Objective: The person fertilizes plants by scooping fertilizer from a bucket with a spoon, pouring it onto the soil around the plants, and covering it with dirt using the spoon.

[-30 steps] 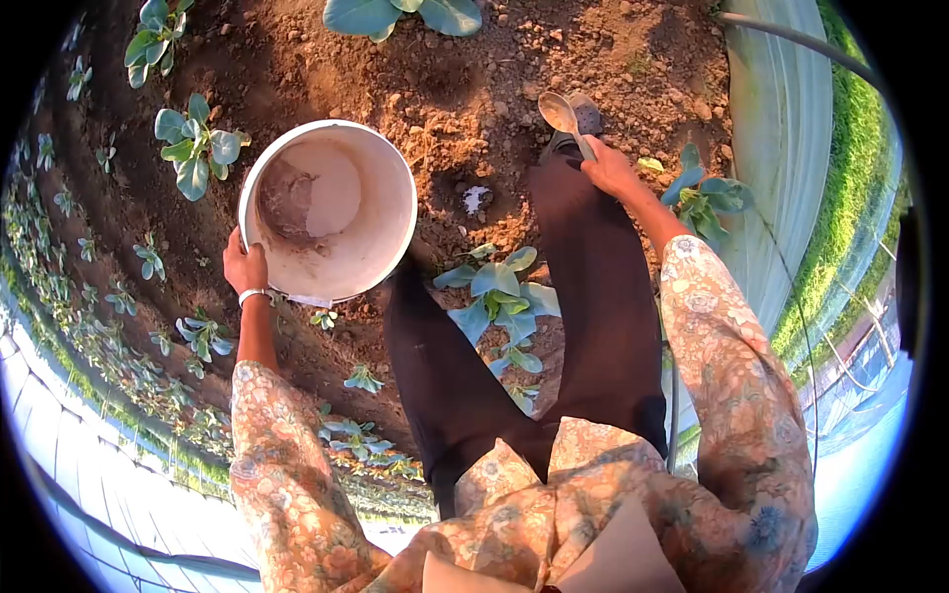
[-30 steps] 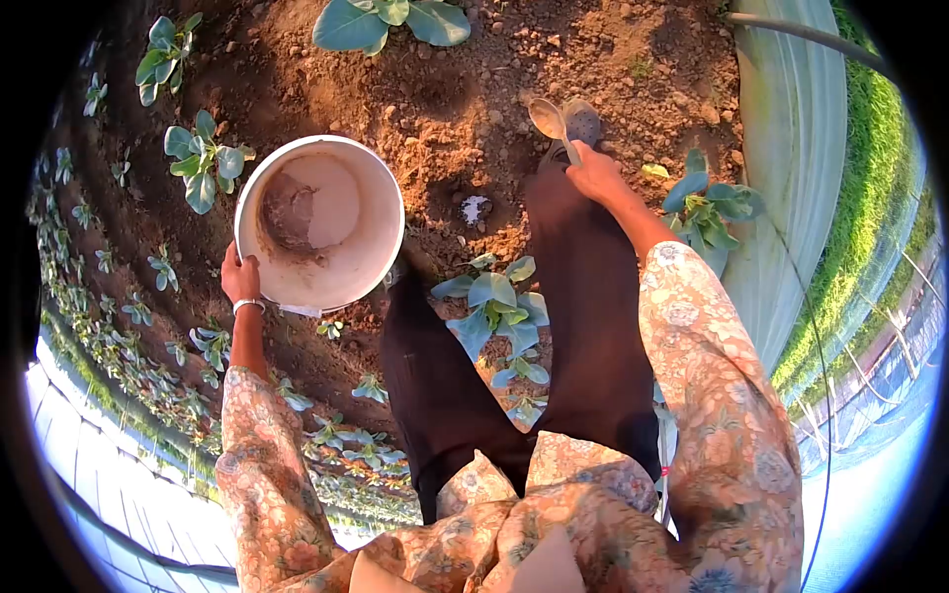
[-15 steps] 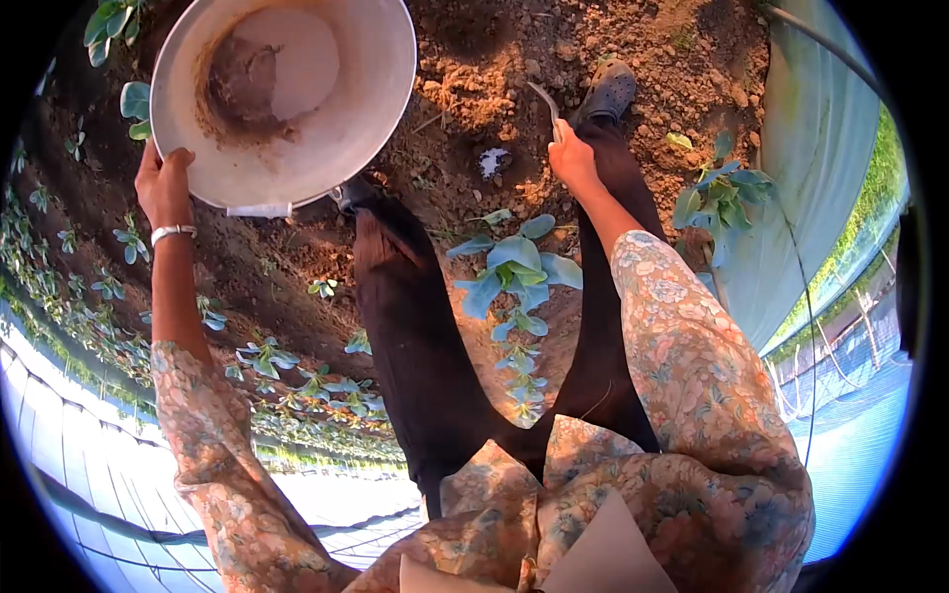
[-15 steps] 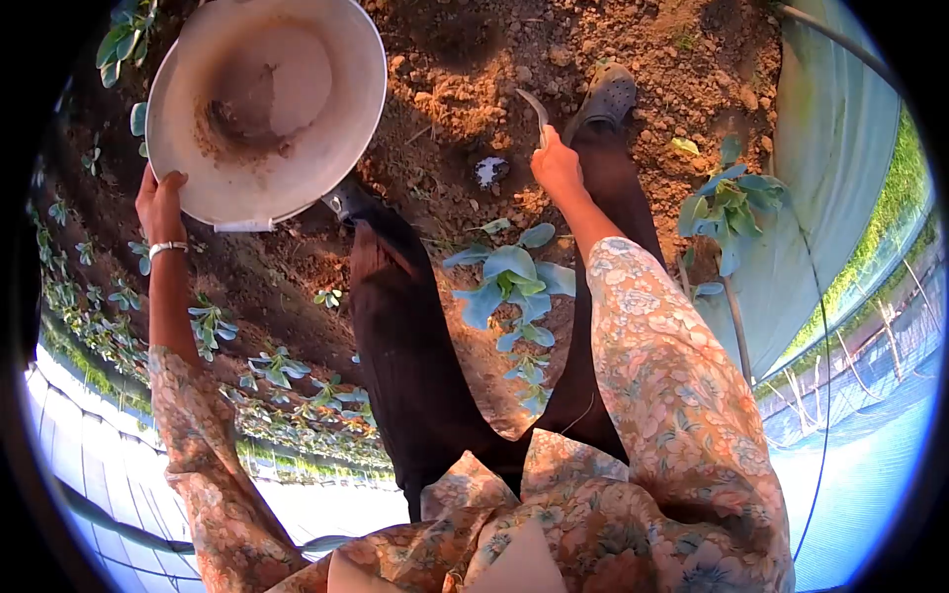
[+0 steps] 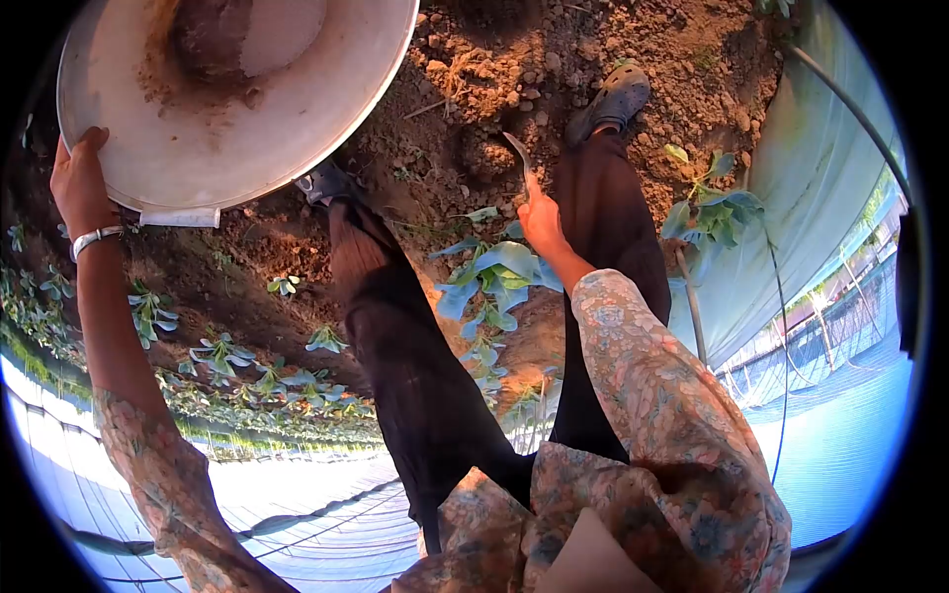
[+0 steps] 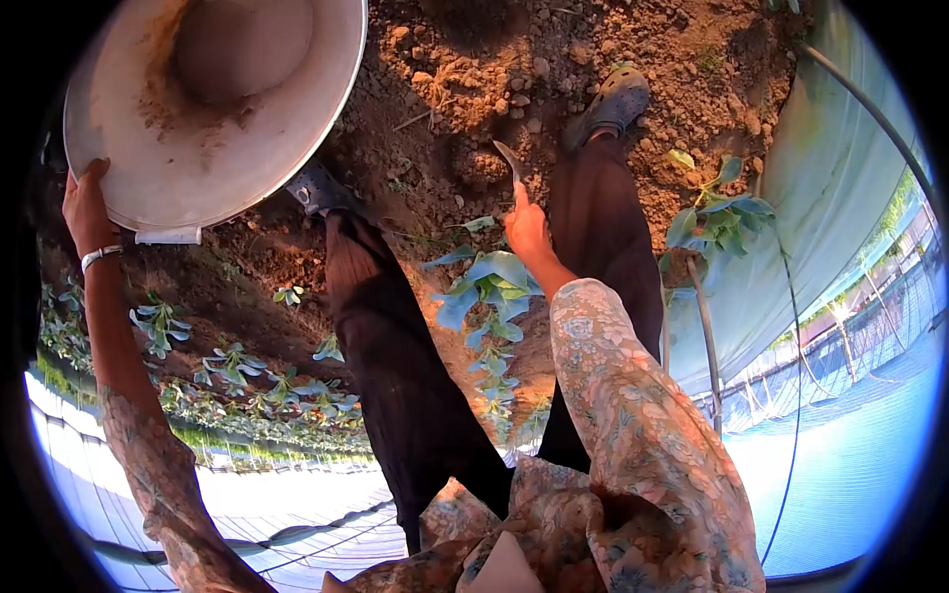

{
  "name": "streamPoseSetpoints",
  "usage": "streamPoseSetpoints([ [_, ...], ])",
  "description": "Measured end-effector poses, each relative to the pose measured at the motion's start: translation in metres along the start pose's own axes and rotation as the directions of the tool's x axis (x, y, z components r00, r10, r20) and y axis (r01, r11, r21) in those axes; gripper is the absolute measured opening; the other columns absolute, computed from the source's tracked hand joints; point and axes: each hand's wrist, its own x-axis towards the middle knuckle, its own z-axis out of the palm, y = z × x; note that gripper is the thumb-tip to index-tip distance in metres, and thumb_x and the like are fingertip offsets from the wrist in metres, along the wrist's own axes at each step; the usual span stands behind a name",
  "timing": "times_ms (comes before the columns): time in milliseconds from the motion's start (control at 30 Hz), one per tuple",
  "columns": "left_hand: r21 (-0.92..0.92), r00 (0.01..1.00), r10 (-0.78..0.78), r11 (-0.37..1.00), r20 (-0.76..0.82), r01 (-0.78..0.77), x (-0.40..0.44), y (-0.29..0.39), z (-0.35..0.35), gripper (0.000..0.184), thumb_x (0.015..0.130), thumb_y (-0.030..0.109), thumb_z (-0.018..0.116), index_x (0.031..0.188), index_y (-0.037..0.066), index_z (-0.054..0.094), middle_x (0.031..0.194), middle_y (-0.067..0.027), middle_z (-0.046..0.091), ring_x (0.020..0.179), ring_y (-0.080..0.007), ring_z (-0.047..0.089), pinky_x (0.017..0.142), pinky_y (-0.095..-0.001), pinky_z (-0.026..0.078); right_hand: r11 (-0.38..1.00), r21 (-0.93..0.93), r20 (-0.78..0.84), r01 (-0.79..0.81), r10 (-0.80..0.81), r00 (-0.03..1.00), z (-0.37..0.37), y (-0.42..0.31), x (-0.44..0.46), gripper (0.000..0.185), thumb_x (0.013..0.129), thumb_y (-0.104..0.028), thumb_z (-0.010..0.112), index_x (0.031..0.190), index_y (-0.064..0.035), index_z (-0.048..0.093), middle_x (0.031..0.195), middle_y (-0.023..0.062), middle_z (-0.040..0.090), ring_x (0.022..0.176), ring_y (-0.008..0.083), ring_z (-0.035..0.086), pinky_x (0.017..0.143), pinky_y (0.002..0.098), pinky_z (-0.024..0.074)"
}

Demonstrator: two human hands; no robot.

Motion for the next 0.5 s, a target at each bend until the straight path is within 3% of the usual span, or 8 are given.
streamPoseSetpoints([
  [100, 0.058, 1.000, 0.015, 0.998, 0.009, -0.016, 0.003, 0.001, -0.001, 0.039, 0.074, 0.014, 0.060, 0.111, 0.000, 0.060, 0.097, -0.0069, 0.063, 0.085, -0.0157, 0.058, 0.078, -0.0252, 0.044, 0.991, 0.076, -0.410, 0.108, -0.068, 0.909, -0.005, 0.023, 0.011, 0.054, 0.085, -0.016, 0.048, 0.137, -0.0103, 0.033, 0.077, 0.0182, 0.053, 0.070, 0.0310, 0.055, 0.065, 0.0409, 0.0448],
  [133, 0.079, 1.000, 0.018, 0.997, 0.009, -0.019, 0.002, 0.008, 0.001, 0.039, 0.075, 0.014, 0.059, 0.111, 0.000, 0.060, 0.097, -0.0069, 0.063, 0.084, -0.0156, 0.058, 0.078, -0.0253, 0.044, 0.968, 0.251, -0.348, 0.024, 0.067, 0.935, -0.010, 0.029, 0.022, 0.055, 0.083, -0.012, 0.050, 0.136, -0.0078, 0.033, 0.081, 0.0214, 0.056, 0.073, 0.0352, 0.057, 0.066, 0.0410, 0.0453],
  [233, 0.057, 1.000, 0.014, 0.998, -0.012, -0.013, -0.011, 0.018, 0.012, 0.039, 0.075, 0.013, 0.058, 0.112, 0.001, 0.060, 0.096, -0.0067, 0.063, 0.083, -0.0153, 0.058, 0.077, -0.0257, 0.044, 0.991, 0.132, -0.364, -0.030, 0.076, 0.928, -0.012, 0.027, 0.049, 0.036, 0.091, -0.023, 0.050, 0.117, 0.0022, 0.049, 0.063, 0.0067, 0.047, 0.053, 0.0198, 0.045, 0.049, 0.0348, 0.0402],
  [300, 0.048, 0.998, 0.057, 0.997, -0.003, -0.057, -0.017, 0.017, 0.012, 0.040, 0.075, 0.012, 0.057, 0.113, 0.001, 0.060, 0.097, -0.0064, 0.063, 0.083, -0.0147, 0.058, 0.076, -0.0260, 0.045, 0.998, 0.028, -0.335, -0.050, 0.056, 0.940, 0.023, 0.029, 0.050, 0.035, 0.089, -0.020, 0.051, 0.120, -0.0044, 0.048, 0.069, 0.0126, 0.053, 0.058, 0.0229, 0.049, 0.054, 0.0376, 0.0425],
  [367, 0.068, 0.992, 0.118, 0.991, -0.042, -0.115, -0.025, 0.019, 0.019, 0.039, 0.073, 0.008, 0.053, 0.111, 0.002, 0.061, 0.092, -0.0038, 0.063, 0.081, -0.0122, 0.056, 0.076, -0.0252, 0.043, 0.981, 0.129, -0.101, -0.142, 0.155, 0.983, 0.029, 0.030, 0.029, 0.045, 0.085, -0.013, 0.052, 0.128, -0.0098, 0.041, 0.076, 0.0187, 0.056, 0.067, 0.0283, 0.053, 0.062, 0.0399, 0.0443],
  [433, -0.009, 0.991, 0.132, 0.991, -0.002, -0.132, -0.025, 0.014, 0.021, 0.040, 0.074, 0.005, 0.050, 0.113, 0.002, 0.059, 0.092, -0.0033, 0.063, 0.083, -0.0108, 0.055, 0.078, -0.0252, 0.043, 0.985, 0.066, 0.083, -0.157, 0.151, 0.985, 0.018, 0.031, 0.004, 0.053, 0.082, -0.009, 0.052, 0.133, -0.0122, 0.036, 0.079, 0.0230, 0.057, 0.073, 0.0325, 0.055, 0.069, 0.0415, 0.0450],
  [500, 0.056, 0.982, 0.187, 0.981, 0.026, -0.188, -0.027, 0.012, 0.021, 0.039, 0.074, 0.006, 0.050, 0.112, 0.006, 0.060, 0.095, -0.0055, 0.063, 0.084, -0.0123, 0.057, 0.079, -0.0271, 0.044, 0.995, 0.101, -0.242, 0.006, 0.019, 0.970, -0.004, 0.020, -0.017, 0.056, 0.082, -0.011, 0.051, 0.135, -0.0111, 0.033, 0.081, 0.0237, 0.056, 0.075, 0.0359, 0.056, 0.070, 0.0418, 0.0450],
])
